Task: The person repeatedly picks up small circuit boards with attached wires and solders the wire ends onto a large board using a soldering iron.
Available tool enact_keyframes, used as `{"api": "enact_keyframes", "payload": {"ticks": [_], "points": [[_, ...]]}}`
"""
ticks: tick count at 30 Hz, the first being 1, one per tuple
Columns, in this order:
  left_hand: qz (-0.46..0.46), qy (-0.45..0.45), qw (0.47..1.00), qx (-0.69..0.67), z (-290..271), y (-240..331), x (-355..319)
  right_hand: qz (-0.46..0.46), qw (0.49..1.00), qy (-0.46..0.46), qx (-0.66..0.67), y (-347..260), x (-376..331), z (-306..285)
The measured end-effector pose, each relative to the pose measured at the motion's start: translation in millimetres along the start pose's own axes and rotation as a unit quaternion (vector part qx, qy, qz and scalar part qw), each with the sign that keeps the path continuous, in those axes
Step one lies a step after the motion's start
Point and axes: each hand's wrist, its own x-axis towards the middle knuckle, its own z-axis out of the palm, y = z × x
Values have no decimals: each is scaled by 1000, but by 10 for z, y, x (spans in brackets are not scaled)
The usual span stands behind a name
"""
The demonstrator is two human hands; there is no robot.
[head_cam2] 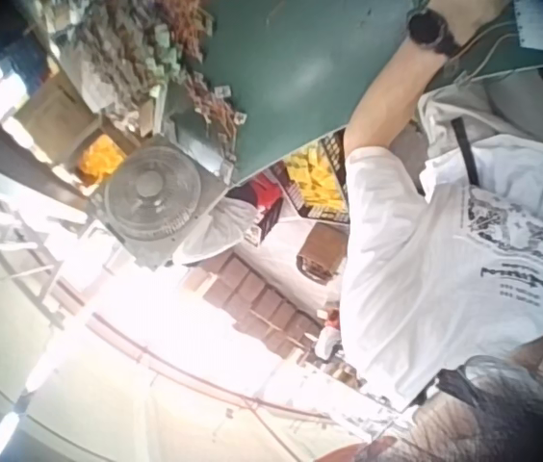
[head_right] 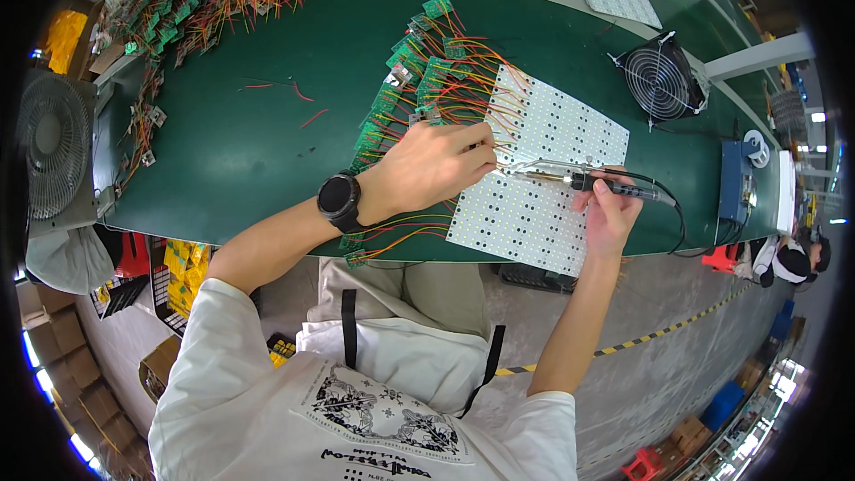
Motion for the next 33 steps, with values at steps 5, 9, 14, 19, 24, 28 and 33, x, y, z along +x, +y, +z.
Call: {"api": "enact_keyframes", "payload": {"ticks": [5,9,14,19,24,28,33], "points": [[-9,-9,1000,6,-81,57,35,0,1000,21,10,-14,5,7],[-4,-12,1000,-28,-316,110,29,5,999,19,25,61,16,9],[15,-11,998,-62,-737,339,-99,4,1000,18,13,6,-21,0],[8,-101,994,41,-1011,784,-698,25,999,30,10,-17,-3,-37],[33,-137,983,118,-996,775,-1054,4,998,40,54,53,98,52],[83,-143,981,98,-1036,640,-1057,-15,999,23,34,56,158,-36],[88,-132,972,174,-1093,463,-1020,-158,979,95,-80,66,245,89]]}}
